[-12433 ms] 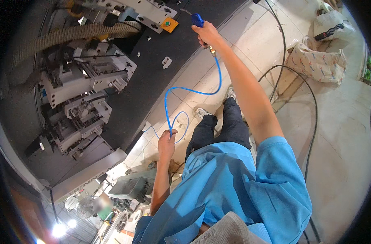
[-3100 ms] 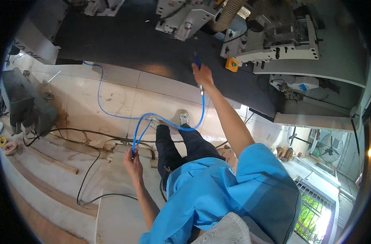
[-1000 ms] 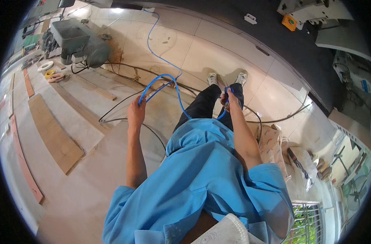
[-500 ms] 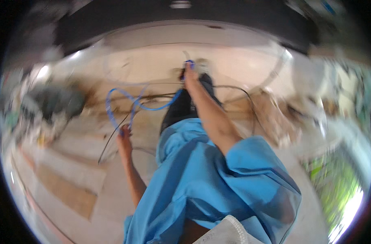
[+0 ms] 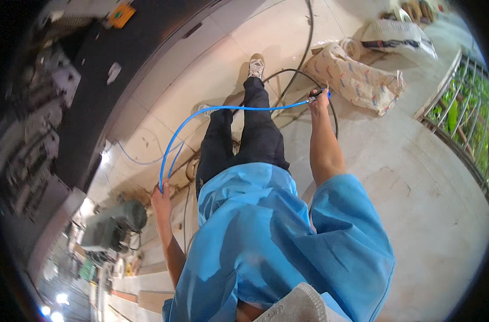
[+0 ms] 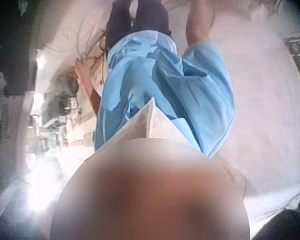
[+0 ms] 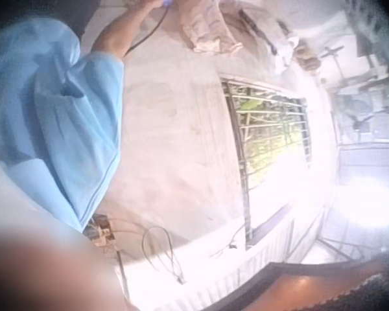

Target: The person uses a blue air hose to blow dust and debris from various parts of a large industrial machine and the surrounding floor. They move around the machine, directing the air stream at different components and surfaces, then walk across the room to a cabinet and pick up a black cloth.

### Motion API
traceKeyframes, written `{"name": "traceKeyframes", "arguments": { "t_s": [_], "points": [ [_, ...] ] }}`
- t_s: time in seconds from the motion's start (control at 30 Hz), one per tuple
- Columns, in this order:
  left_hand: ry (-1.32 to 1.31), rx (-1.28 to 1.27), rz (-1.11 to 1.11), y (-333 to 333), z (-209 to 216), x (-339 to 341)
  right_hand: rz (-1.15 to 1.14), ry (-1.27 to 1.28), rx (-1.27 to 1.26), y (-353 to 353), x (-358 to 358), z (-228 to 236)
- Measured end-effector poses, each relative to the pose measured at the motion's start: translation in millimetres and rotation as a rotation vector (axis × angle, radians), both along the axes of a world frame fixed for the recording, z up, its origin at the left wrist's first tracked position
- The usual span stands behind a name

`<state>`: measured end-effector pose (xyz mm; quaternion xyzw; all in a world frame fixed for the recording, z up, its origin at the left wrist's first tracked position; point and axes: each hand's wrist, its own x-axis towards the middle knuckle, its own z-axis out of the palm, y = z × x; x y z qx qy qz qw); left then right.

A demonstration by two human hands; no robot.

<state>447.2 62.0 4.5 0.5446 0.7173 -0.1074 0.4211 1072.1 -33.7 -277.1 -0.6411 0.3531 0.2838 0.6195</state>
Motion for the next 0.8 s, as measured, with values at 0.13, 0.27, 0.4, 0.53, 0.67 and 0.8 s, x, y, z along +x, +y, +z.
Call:
{"name": "traceKeyframes", "arguments": {
  "t_s": [0.13, 0.27, 0.4, 0.53, 0.67, 0.8],
  "points": [
    [0.021, -0.102, -0.103, 41.0, -4.2, 57.5, -0.028, 0.077, 0.073, 1.0, 65.8, -6.9],
    [-0.11, -0.064, -0.125, 79.9, -0.6, 139.7, 0.058, 0.251, 0.101, 21.7, 103.8, -22.0],
    [-0.005, -0.173, -0.264, 113.4, 10.1, 238.6, 0.147, 0.257, -0.064, 26.3, 119.6, -27.1],
    [0.074, -0.137, -0.425, 155.5, 14.9, 329.1, -0.086, 0.171, -0.004, 28.9, 154.2, -14.7],
    [0.065, -0.029, -0.579, 193.1, 23.2, 390.6, -0.088, 0.246, 0.119, 47.4, 211.5, -3.2],
    [0.129, -0.139, -0.667, 226.9, 20.1, 438.9, 0.077, 0.255, 0.265, 93.0, 247.6, -0.8]
  ]
}}
